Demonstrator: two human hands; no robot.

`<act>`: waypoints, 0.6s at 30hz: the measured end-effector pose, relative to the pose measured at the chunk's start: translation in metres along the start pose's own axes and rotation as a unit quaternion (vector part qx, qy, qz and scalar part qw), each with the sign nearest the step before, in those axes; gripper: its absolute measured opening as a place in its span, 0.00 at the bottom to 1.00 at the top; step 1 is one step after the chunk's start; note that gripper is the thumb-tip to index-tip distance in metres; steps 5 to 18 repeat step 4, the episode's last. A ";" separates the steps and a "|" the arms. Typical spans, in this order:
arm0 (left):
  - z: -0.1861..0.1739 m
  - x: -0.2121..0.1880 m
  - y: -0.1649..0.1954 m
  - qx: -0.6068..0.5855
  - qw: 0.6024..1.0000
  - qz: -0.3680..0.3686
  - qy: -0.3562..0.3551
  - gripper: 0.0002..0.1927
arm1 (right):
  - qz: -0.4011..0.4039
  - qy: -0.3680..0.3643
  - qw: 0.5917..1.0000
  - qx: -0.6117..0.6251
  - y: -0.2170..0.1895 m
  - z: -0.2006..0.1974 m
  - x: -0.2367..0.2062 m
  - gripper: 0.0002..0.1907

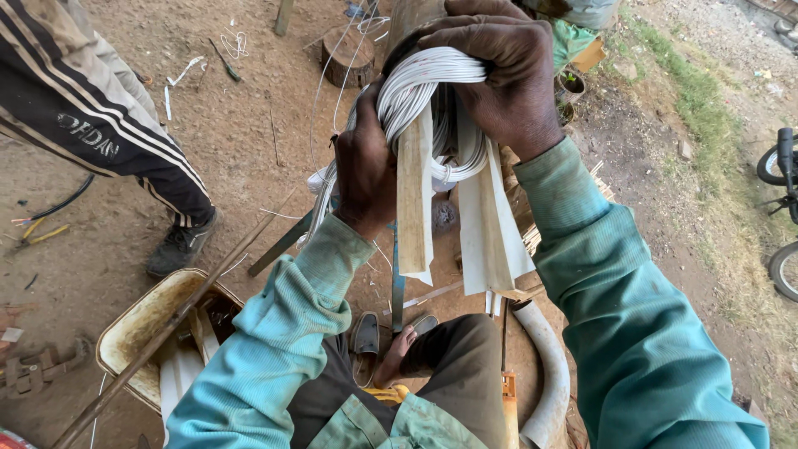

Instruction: The person coils white electrical cables by hand into loops and places them into a metal bucket. They repeatedly pull lengths of cable, fold them into loops, and stack them inside the bucket.

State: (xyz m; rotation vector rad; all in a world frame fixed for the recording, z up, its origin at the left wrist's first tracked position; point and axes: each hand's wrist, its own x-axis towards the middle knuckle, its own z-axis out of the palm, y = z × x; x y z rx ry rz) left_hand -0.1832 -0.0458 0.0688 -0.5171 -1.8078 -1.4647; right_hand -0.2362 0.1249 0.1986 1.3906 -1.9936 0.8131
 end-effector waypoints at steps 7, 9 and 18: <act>-0.004 0.008 0.009 0.035 0.999 -0.007 -0.019 0.40 | 0.032 0.029 0.999 0.030 -0.002 -0.002 -0.003 0.07; -0.004 0.008 0.009 0.035 0.999 -0.007 -0.019 0.40 | 0.032 0.029 0.999 0.030 -0.002 -0.002 -0.003 0.07; -0.004 0.008 0.009 0.035 0.999 -0.007 -0.019 0.40 | 0.032 0.029 0.999 0.030 -0.002 -0.002 -0.003 0.07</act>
